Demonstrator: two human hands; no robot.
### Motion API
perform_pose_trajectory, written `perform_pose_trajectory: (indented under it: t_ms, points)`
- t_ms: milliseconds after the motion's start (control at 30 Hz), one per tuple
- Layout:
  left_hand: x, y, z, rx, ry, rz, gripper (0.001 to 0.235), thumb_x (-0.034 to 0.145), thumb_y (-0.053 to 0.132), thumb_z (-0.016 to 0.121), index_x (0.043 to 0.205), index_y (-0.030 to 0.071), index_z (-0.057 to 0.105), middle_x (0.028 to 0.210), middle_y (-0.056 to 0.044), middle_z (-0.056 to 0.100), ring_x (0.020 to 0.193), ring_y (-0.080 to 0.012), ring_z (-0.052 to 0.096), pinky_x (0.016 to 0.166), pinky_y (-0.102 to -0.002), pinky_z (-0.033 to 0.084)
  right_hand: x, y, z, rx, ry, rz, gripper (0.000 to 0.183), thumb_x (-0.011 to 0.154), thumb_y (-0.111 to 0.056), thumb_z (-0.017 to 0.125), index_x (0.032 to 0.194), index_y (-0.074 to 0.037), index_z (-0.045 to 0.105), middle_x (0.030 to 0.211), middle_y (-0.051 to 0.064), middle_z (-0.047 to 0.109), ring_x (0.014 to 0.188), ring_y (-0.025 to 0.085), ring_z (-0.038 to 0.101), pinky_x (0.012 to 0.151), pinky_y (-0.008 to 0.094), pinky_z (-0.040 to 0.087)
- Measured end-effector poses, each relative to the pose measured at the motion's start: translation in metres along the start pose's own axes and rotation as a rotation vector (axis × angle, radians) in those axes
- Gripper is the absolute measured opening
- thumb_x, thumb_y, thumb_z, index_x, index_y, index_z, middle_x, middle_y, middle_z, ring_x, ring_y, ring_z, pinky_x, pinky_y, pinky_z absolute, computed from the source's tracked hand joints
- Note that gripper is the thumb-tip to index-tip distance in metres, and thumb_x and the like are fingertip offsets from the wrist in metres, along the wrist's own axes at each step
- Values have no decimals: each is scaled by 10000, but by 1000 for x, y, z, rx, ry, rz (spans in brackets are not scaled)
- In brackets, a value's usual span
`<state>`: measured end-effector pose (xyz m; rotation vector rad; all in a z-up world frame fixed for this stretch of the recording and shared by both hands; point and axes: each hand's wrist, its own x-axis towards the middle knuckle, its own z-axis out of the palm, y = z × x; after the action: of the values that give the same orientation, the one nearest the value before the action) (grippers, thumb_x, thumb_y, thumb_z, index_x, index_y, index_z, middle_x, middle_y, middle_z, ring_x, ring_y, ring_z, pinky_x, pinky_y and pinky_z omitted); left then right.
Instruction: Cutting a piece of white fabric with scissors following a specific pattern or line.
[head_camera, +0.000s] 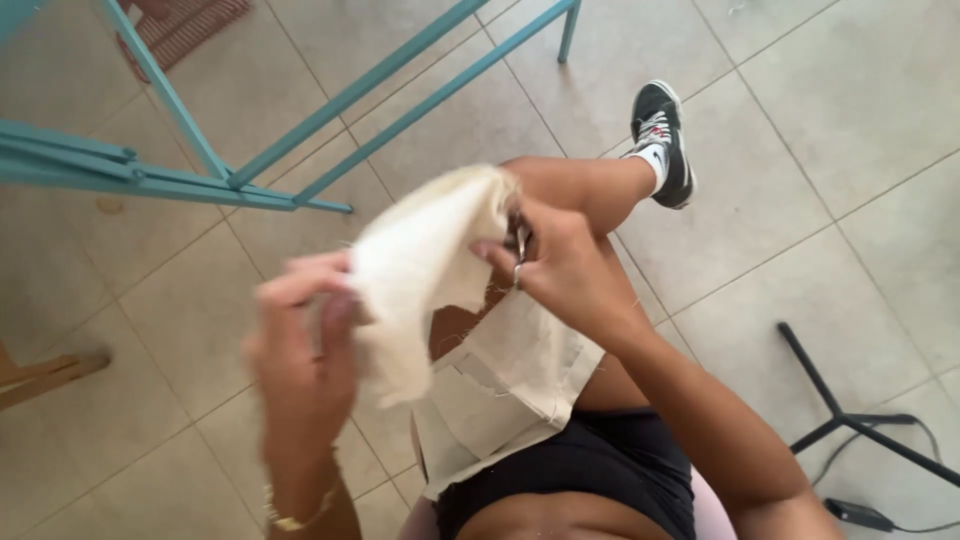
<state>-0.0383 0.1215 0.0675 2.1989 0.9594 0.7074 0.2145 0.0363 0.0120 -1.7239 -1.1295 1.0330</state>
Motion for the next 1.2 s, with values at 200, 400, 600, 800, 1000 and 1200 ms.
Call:
perform_pose_trajectory:
  t_ms: [200, 400, 600, 800, 1000, 1200]
  points:
    - [-8, 59, -42, 290, 114, 433, 337, 814, -127, 453, 548, 62, 368, 552, -81, 238, 524, -269, 126, 514, -459, 102, -70, 36, -65, 190, 315, -184, 375, 1035, -66, 763, 1309, -131, 516, 981, -66, 516, 862, 68, 569, 802, 224, 506]
    - [-72, -10, 72, 193, -130, 233, 216, 1140, 31, 504, 1233, -54, 679, 1168, -173, 722, 1030, -324, 692, 941, -477, 523, -89, 113, -49, 233, 195, 256, 299, 1010, -115, 728, 1197, -127, 495, 1206, 123, 747, 1107, 194, 744, 893, 291, 614]
    - [-84, -14, 116, 289, -80, 58, 148, 1073, 132, 738, 1151, 25, 671, 989, -104, 661, 887, -279, 633, 932, -436, 561, -106, 75, 31, -355, 529, -270, 132, 1077, 89, 672, 1170, 1, 641, 1104, 162, 670, 862, 245, 647, 837, 362, 540]
    - [-72, -29, 114, 158, -152, 42, 76, 1094, 45, 644, 1021, 27, 630, 890, -110, 590, 795, -296, 542, 766, -430, 490, -77, 114, 112, -6, 243, -253, 117, 1039, -7, 688, 1121, -46, 614, 1025, 101, 642, 903, 229, 678, 835, 318, 553]
    - [-85, -46, 111, 90, 96, -183, 114, 944, -11, 827, 963, 56, 737, 800, -65, 694, 744, -266, 715, 710, -372, 606, -76, 115, 118, -164, 321, -231, 218, 957, -141, 831, 1147, -142, 725, 988, -25, 772, 870, 193, 777, 854, 339, 625]
    - [-65, -21, 111, 222, 17, -1, 162, 949, 58, 847, 1089, 72, 768, 958, -39, 706, 893, -234, 714, 823, -376, 604, -87, 57, 44, 316, -156, 103, 869, 742, 20, 936, 1453, -40, 439, 1316, 180, 677, 1146, 356, 790, 922, 459, 663]
